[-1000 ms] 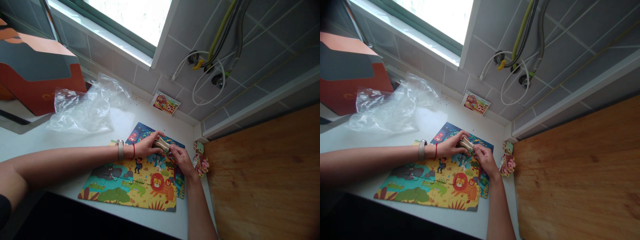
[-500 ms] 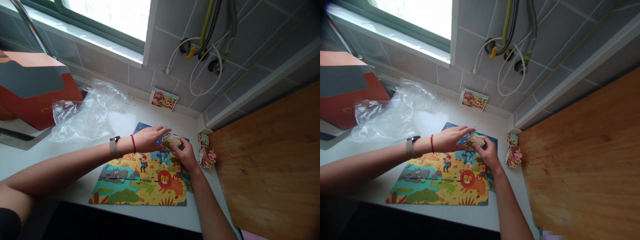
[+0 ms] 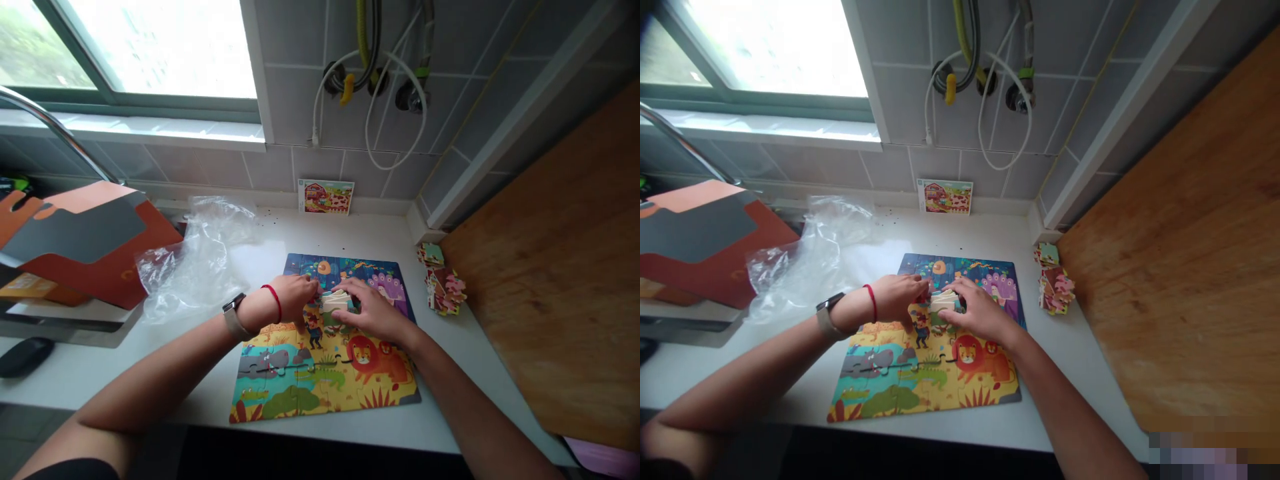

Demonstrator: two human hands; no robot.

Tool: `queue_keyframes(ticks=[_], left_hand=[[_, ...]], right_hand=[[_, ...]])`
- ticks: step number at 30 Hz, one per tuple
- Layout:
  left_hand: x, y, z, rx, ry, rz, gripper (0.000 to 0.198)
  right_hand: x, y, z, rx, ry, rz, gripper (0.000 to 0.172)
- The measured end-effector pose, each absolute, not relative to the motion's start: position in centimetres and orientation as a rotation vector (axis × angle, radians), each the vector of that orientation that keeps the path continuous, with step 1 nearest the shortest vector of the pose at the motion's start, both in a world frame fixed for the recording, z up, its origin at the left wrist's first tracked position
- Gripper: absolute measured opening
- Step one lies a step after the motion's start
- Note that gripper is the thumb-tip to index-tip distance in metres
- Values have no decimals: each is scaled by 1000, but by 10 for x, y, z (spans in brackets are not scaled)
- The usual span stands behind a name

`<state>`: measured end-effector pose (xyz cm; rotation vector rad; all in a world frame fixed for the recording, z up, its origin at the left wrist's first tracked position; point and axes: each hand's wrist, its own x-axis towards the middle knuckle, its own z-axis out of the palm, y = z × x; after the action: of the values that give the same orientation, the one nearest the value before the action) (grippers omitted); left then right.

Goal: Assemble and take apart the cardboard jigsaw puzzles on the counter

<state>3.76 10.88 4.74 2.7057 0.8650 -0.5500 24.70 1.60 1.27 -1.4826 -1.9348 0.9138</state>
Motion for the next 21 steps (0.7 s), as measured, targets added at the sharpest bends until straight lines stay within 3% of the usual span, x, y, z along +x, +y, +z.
queue_keyframes(ticks=[14,21], left_hand=[[22,128,35,2419,640,-240,51],[16,148,41,2151,602,-261,60]], right_hand=[[252,17,3,-1342,-1760,1010,33],[251,23,3,-1215,-1404,1244,33]])
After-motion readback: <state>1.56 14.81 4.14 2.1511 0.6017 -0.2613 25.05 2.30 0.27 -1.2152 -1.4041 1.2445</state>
